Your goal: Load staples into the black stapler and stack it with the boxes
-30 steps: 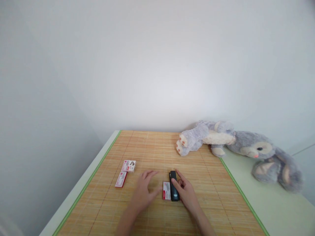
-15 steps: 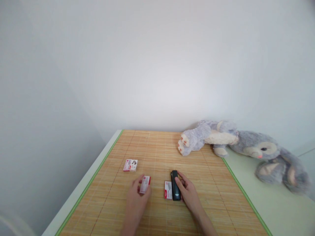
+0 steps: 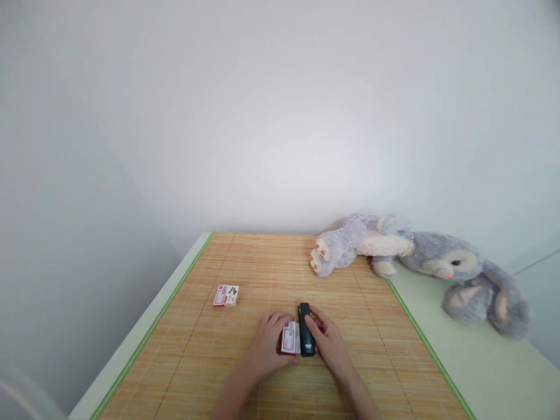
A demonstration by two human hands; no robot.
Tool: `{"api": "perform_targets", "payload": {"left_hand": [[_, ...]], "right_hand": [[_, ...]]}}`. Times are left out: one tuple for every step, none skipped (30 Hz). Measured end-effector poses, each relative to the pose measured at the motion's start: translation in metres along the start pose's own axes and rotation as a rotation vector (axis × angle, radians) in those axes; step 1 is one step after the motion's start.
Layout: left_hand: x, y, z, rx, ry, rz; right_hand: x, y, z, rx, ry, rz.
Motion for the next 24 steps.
{"api": "perform_targets", "payload": {"left_hand": [[0.004,0.002,0.003,0.008,-0.02,0.011],[0.007,0.003,0.007,0.017,-0.03,0.016],[0.01,0.005,0.011,0.025,-0.032,0.016],[0.012,0.005,0.015,0.032,-0.028,0.014],[0.013,0.006,0.019,0.036,-0.024,0.012],[0.013,0.006,0.023,0.039,-0.021,0.012],[0.013,0.006,0.025,0.038,-0.022,0.017],[0.011,0.005,0.026,0.034,-0.025,0.028],[0.01,0.003,0.025,0.028,-0.028,0.044],[0.009,-0.002,0.02,0.027,-0.019,0.061],[0.008,-0.009,0.01,0.037,0.009,0.071],[0.007,-0.021,-0.005,0.058,0.057,0.075],[0.008,-0.036,-0.026,0.099,0.137,0.059],[0.008,-0.055,-0.052,0.16,0.246,0.027],[0.008,-0.076,-0.08,0.225,0.371,-0.021],[0.006,-0.097,-0.107,0.277,0.483,-0.081],[0.005,-0.118,-0.129,0.317,0.544,-0.132],[0.005,-0.135,-0.144,0.331,0.557,-0.16],[0.005,-0.148,-0.154,0.338,0.549,-0.169],[0.006,-0.159,-0.16,0.344,0.523,-0.168],[0.006,-0.166,-0.163,0.346,0.492,-0.159],[0.005,-0.172,-0.165,0.35,0.466,-0.148],[0.003,-0.175,-0.168,0.355,0.449,-0.14],[0.0,-0.177,-0.17,0.36,0.444,-0.135]], "right_hand": [[-0.001,-0.001,0.001,-0.007,-0.009,-0.001],[-0.002,-0.002,0.002,-0.012,-0.02,0.0],[-0.003,-0.004,0.003,-0.017,-0.032,0.0],[-0.003,-0.005,0.004,-0.019,-0.043,-0.001],[-0.004,-0.006,0.005,-0.019,-0.05,-0.001],[-0.005,-0.007,0.005,-0.018,-0.052,-0.001],[-0.005,-0.008,0.005,-0.016,-0.05,-0.001],[-0.005,-0.008,0.005,-0.015,-0.045,0.0],[-0.005,-0.007,0.004,-0.011,-0.039,0.006],[-0.004,-0.006,0.004,-0.006,-0.032,0.014],[-0.004,-0.004,0.003,-0.001,-0.027,0.022],[-0.004,-0.003,0.003,0.003,-0.026,0.029],[-0.003,-0.001,0.003,0.007,-0.025,0.032],[-0.002,0.0,0.002,0.01,-0.025,0.033],[-0.002,0.001,0.002,0.011,-0.024,0.03],[-0.001,0.002,0.002,0.012,-0.022,0.027],[0.0,0.002,0.002,0.014,-0.021,0.025],[0.0,0.003,0.001,0.016,-0.019,0.025],[0.001,0.003,0.001,0.018,-0.019,0.027],[0.001,0.003,0.001,0.021,-0.021,0.03],[0.001,0.003,0.002,0.025,-0.024,0.034],[0.001,0.002,0.002,0.028,-0.027,0.037],[0.001,0.002,0.002,0.031,-0.029,0.038],[0.001,0.002,0.002,0.032,-0.03,0.039]]}}
Point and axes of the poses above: each hand's wrist, its own x-axis towards the middle knuckle, its own z-axis out of the palm, y = z × x, the point moved 9 cm from there along x, towards the middle knuckle, and after that the axes turned 12 degrees about y, right-handed, at the moved point
